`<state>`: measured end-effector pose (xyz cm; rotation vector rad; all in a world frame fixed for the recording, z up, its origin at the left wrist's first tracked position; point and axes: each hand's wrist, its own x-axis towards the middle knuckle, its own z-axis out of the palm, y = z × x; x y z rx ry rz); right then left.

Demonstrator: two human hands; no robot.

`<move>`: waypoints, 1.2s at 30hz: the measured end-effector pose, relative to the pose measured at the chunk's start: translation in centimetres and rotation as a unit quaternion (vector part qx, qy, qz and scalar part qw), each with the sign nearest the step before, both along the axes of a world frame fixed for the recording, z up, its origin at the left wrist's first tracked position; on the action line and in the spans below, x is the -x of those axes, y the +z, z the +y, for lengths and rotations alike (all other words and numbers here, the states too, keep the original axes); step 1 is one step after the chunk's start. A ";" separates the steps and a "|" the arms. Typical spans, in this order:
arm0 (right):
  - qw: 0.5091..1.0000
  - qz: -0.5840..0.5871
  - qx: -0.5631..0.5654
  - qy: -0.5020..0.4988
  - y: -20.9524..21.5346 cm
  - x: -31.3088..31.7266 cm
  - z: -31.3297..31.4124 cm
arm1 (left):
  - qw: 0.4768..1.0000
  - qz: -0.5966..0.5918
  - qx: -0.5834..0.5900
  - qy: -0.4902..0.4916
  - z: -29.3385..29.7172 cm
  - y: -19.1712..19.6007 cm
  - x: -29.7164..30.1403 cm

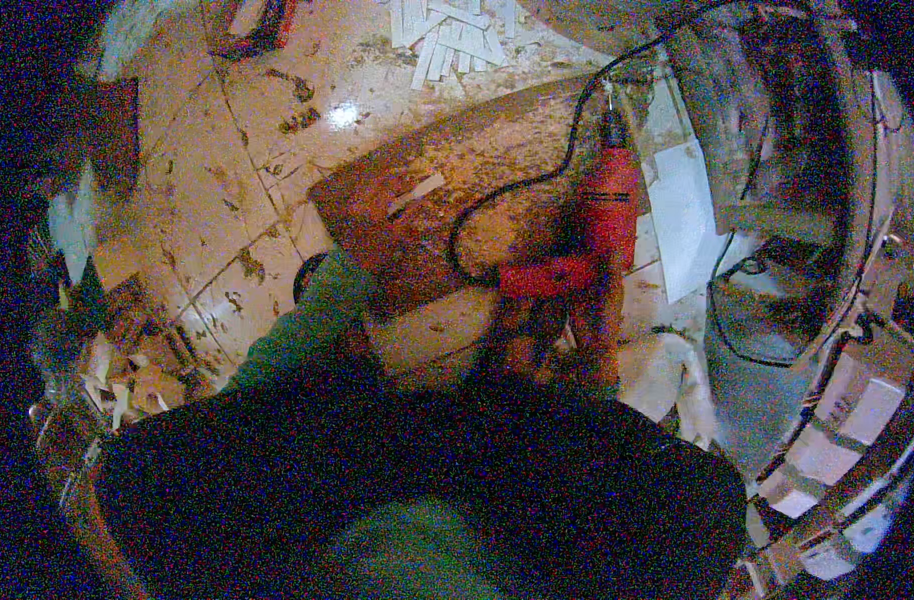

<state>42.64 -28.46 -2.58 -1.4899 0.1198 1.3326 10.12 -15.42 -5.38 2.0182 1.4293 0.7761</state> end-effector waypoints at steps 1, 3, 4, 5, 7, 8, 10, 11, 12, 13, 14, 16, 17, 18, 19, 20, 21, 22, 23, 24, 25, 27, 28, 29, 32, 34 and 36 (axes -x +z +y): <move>1.000 0.008 -0.017 -0.012 -0.1 0.3 0.5 | 0.999 0.009 -0.040 -0.002 0.0 0.0 0.0; 0.998 0.007 -0.053 -0.022 0.7 0.8 1.4 | 0.996 0.021 -0.082 -0.002 0.0 0.1 0.0; 0.997 0.005 -0.073 -0.027 1.5 0.9 1.9 | 0.996 0.021 -0.083 -0.002 -0.1 0.2 0.0; 0.995 0.005 -0.092 -0.032 2.3 0.9 2.3 | 0.999 0.009 -0.047 -0.009 0.0 0.4 0.0; 0.992 0.008 -0.118 -0.034 3.8 0.7 3.1 | 1.000 -0.004 0.001 -0.006 0.2 0.6 -0.1; 0.992 0.013 -0.125 -0.034 4.4 0.6 3.5 | 1.000 -0.002 0.014 0.003 0.2 0.8 -0.2; 0.989 0.034 -0.143 -0.036 5.3 0.2 4.0 | 0.999 -0.006 0.031 -0.003 0.5 1.0 -0.2; 0.992 0.002 -0.123 -0.004 6.1 -0.2 3.8 | 0.999 -0.010 0.036 -0.015 0.6 1.1 -0.1; 0.992 -0.032 -0.118 0.005 6.8 -0.5 3.6 | 0.999 -0.013 0.042 -0.027 0.7 1.2 -0.1; 0.991 -0.065 -0.115 0.016 7.6 -1.1 3.5 | 0.999 -0.020 0.024 -0.025 0.7 1.3 -0.1; 0.989 -0.099 -0.105 0.030 8.5 -1.7 3.3 | 0.999 -0.026 0.006 -0.020 0.6 1.3 0.0; 0.974 -0.219 -0.024 0.057 12.1 -3.6 1.8 | 1.000 -0.023 -0.019 -0.007 0.4 1.4 0.0; 0.951 -0.295 -0.006 0.094 14.3 -4.9 1.0 | 1.000 -0.015 -0.026 -0.001 0.4 1.3 -0.1; 0.942 -0.315 -0.041 0.110 16.6 -6.0 0.3 | 0.999 -0.007 -0.032 0.004 0.3 1.3 -0.1; 0.921 -0.361 -0.055 0.135 18.8 -7.1 -0.3 | 0.999 -0.020 -0.034 0.006 0.2 1.3 -0.2; 0.901 -0.408 -0.044 0.144 21.1 -7.8 -1.2 | 0.999 -0.036 -0.037 0.005 0.3 1.2 -0.2; 0.898 -0.414 -0.040 0.146 23.2 -8.3 -1.8 | 0.999 -0.040 -0.032 0.001 0.3 1.2 -0.3; 0.870 -0.467 -0.017 0.158 25.1 -8.7 -2.3 | 0.999 -0.043 -0.027 -0.003 0.4 1.2 -0.4; 0.857 -0.490 0.001 0.160 27.0 -8.7 -2.7 | 0.999 -0.034 -0.015 -0.010 0.5 1.1 -0.3; 0.844 -0.512 0.015 0.161 28.6 -8.5 -2.8 | 1.000 -0.025 -0.005 -0.019 0.6 1.2 -0.2; 0.829 -0.533 0.030 0.168 30.0 -8.2 -2.7 | 0.999 -0.032 0.003 -0.030 0.7 1.2 -0.3; 0.816 -0.546 0.041 0.186 32.1 -7.2 -1.5 | 0.998 -0.023 0.022 -0.045 0.7 1.6 0.0; 0.801 -0.557 0.050 0.215 32.7 -6.5 -0.5 | 0.999 -0.021 0.008 -0.039 0.7 1.9 0.4; 0.785 -0.567 0.056 0.243 33.1 -5.7 0.7 | 0.999 -0.017 -0.006 -0.034 0.7 2.1 0.2; 0.748 -0.573 0.068 0.328 34.0 -2.4 4.7 | 0.999 -0.025 -0.019 -0.030 0.7 2.5 0.2; 0.726 -0.557 0.063 0.398 33.5 -0.1 8.1 | 0.999 -0.032 -0.024 -0.021 0.6 2.5 -0.1; 0.710 -0.524 0.052 0.468 32.4 2.3 11.0 | 0.999 -0.030 -0.045 -0.005 0.5 2.5 -0.1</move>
